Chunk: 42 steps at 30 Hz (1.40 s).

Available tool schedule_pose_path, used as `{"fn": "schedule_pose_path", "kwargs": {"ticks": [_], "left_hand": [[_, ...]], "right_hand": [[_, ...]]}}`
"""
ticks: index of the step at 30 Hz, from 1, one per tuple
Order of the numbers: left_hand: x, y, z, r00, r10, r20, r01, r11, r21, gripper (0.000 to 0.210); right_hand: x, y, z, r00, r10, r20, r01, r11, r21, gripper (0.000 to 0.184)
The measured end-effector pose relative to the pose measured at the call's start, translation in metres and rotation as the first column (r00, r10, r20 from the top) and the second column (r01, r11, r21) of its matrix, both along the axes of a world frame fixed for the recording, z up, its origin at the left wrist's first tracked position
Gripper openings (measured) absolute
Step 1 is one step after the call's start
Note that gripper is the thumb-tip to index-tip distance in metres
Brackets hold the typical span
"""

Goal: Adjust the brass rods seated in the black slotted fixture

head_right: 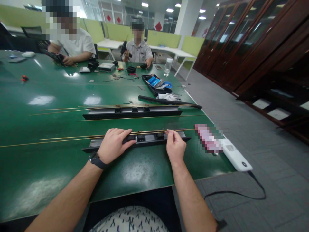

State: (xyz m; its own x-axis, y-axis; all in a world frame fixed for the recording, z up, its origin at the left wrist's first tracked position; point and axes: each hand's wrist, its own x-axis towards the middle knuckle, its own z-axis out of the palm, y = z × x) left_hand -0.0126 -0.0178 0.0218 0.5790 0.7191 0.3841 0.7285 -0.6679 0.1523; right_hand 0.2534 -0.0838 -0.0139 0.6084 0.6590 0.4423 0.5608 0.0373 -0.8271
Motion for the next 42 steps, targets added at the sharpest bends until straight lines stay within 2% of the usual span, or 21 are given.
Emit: {"fn": "schedule_pose_path", "kwargs": {"ticks": [5,12,21,26,32,42], "left_hand": [[0.000,0.001,0.000,1.000,-0.003,-0.005,0.003,1.000,0.000,0.044],[-0.001,0.000,0.000,1.000,0.004,-0.001,-0.004,1.000,-0.005,0.044],[-0.001,0.001,0.000,1.000,0.001,-0.003,-0.001,1.000,-0.004,0.046],[0.000,0.001,0.000,1.000,-0.006,0.005,0.006,1.000,-0.010,0.045],[-0.001,0.001,-0.001,1.000,-0.004,0.003,0.004,1.000,-0.005,0.045],[0.000,0.001,0.000,1.000,0.000,-0.005,0.000,1.000,-0.004,0.045]], "right_hand": [[0.000,0.001,-0.001,1.000,-0.023,0.012,0.023,1.000,0.000,0.038],[0.010,0.003,-0.004,0.992,-0.129,-0.009,0.129,0.992,0.015,0.043],[0.001,0.001,-0.001,1.000,-0.010,-0.017,0.011,1.000,0.018,0.041],[0.002,0.001,0.000,0.999,-0.042,-0.004,0.042,0.999,-0.001,0.038],[0.009,0.002,-0.001,0.993,-0.118,-0.027,0.119,0.993,0.007,0.047],[0.001,0.000,-0.001,1.000,-0.017,-0.005,0.017,1.000,-0.015,0.045]]}}
